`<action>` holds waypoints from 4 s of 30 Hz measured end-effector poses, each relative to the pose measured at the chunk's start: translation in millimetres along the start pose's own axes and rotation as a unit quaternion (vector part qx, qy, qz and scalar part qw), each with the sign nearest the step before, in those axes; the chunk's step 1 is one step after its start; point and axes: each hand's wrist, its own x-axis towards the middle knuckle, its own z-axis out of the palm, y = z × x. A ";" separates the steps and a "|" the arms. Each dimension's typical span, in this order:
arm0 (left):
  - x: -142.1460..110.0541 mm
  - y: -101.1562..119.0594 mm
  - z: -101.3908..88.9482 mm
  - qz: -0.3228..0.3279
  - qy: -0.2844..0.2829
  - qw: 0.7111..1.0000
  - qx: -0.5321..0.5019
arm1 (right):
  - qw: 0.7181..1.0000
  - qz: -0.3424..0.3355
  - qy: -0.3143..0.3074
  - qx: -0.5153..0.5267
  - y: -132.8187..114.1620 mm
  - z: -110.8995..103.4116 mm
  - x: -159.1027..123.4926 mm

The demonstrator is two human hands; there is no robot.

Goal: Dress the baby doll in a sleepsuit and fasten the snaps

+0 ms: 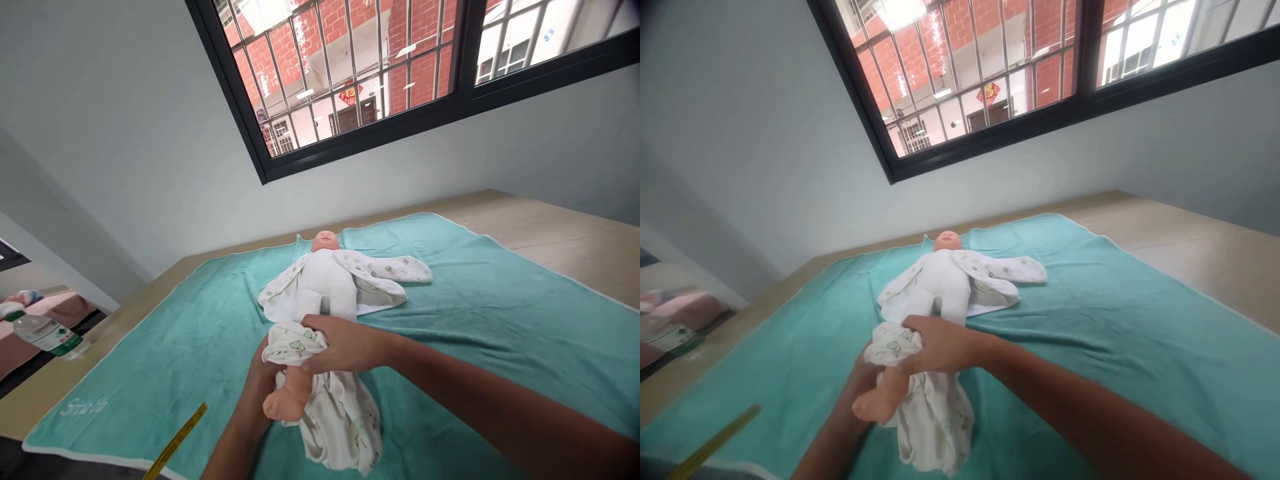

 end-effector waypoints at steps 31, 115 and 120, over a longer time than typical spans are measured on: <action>21.8 -2.1 -29.2 0.098 -0.158 0.946 0.266 | 0.945 0.009 -0.074 -0.319 13.8 -26.0 2.3; 231.3 -22.6 26.4 0.208 0.071 0.913 0.343 | 0.877 0.067 0.286 -0.379 132.3 -135.1 72.8; 243.8 -21.1 36.1 0.142 0.070 0.954 0.256 | 0.867 0.158 0.293 -0.371 137.5 -148.0 101.9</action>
